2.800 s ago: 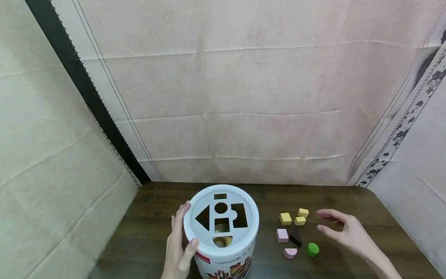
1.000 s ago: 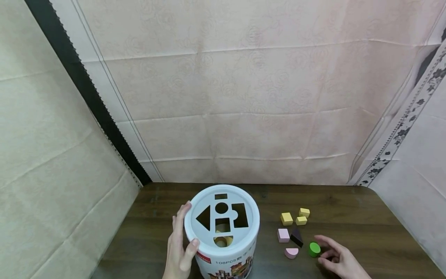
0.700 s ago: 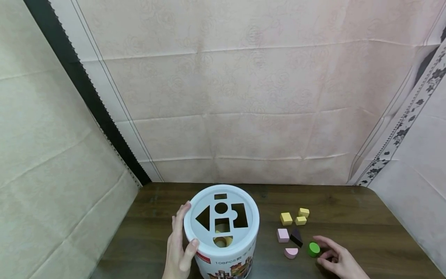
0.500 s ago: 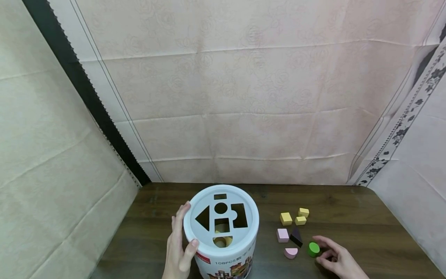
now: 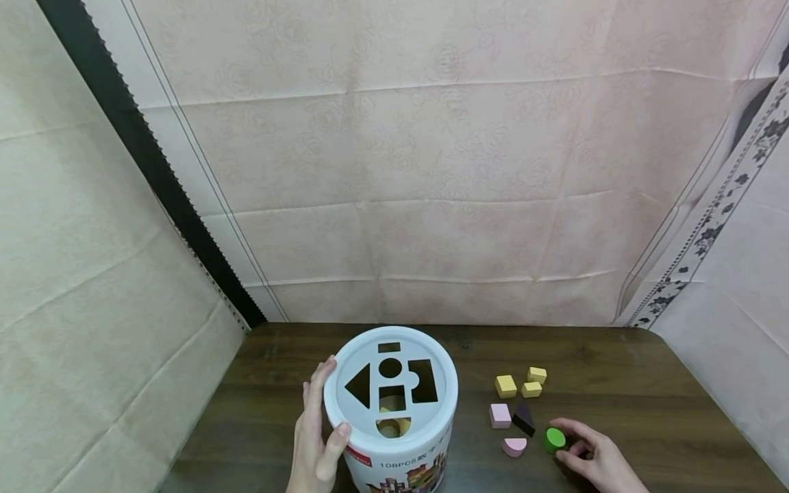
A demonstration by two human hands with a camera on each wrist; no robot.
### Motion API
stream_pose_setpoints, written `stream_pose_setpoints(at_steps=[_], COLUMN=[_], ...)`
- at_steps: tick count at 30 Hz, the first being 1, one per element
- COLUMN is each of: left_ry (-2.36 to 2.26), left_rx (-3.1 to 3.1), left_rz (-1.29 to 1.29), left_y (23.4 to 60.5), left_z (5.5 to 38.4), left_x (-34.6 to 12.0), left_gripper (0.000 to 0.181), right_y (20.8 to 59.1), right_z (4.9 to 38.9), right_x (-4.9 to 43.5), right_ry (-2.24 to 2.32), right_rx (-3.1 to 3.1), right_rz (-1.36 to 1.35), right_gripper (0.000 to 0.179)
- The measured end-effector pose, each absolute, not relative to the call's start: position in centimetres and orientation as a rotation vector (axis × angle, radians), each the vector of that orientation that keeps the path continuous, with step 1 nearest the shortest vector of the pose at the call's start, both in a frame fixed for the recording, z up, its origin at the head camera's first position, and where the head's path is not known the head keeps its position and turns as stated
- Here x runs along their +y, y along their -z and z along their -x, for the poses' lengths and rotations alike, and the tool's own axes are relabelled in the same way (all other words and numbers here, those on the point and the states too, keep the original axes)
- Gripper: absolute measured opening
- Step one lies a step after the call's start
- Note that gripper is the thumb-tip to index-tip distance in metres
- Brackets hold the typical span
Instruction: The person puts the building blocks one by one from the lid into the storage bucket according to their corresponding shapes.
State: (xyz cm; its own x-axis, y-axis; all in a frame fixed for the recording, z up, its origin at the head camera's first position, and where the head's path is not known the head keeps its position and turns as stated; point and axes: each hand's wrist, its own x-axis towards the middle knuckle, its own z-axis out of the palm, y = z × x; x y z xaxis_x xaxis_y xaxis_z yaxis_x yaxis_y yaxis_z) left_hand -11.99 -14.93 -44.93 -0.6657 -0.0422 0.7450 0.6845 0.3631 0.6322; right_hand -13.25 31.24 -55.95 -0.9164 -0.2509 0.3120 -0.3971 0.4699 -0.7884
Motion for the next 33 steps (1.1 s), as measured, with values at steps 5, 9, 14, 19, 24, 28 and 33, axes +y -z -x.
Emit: stream_pose_setpoints(at_steps=[5,9,14,19,24,28,33], left_ry=[1.352,1.349,1.354,1.359,1.353,1.346,1.341], left_rx=[-1.936,-1.935,-1.941,-1.951,-1.95,-1.946,-1.95], left_rz=[0.559,0.56,0.552,0.538,0.541,0.549,0.55], left_y=[44.97,44.98,44.97,44.96,45.0,45.01,45.0], left_z=[12.0,12.0,11.96,11.91,11.89,11.86,11.85], left_x=[-14.96,-14.97,-14.93,-14.89,-14.9,-14.94,-14.95], left_gripper=[0.07,0.07,0.07,0.07,0.07,0.07,0.07], right_y=[55.91,56.13,56.4,56.4,56.65,56.55,55.97], right_z=[13.31,13.44,13.55,13.51,13.49,13.47,13.33], right_x=[31.08,31.02,31.03,30.9,30.94,30.78,30.41], right_ry=[-1.407,-1.382,-1.374,-1.377,-1.341,-1.33,-1.33], right_rx=[-2.579,-2.561,-2.56,-2.558,-2.512,-2.48,-2.486], right_rz=[-0.531,-0.544,-0.537,-0.507,-0.535,-0.532,-0.45], right_gripper=[0.038,0.037,0.037,0.036,0.037,0.037,0.036])
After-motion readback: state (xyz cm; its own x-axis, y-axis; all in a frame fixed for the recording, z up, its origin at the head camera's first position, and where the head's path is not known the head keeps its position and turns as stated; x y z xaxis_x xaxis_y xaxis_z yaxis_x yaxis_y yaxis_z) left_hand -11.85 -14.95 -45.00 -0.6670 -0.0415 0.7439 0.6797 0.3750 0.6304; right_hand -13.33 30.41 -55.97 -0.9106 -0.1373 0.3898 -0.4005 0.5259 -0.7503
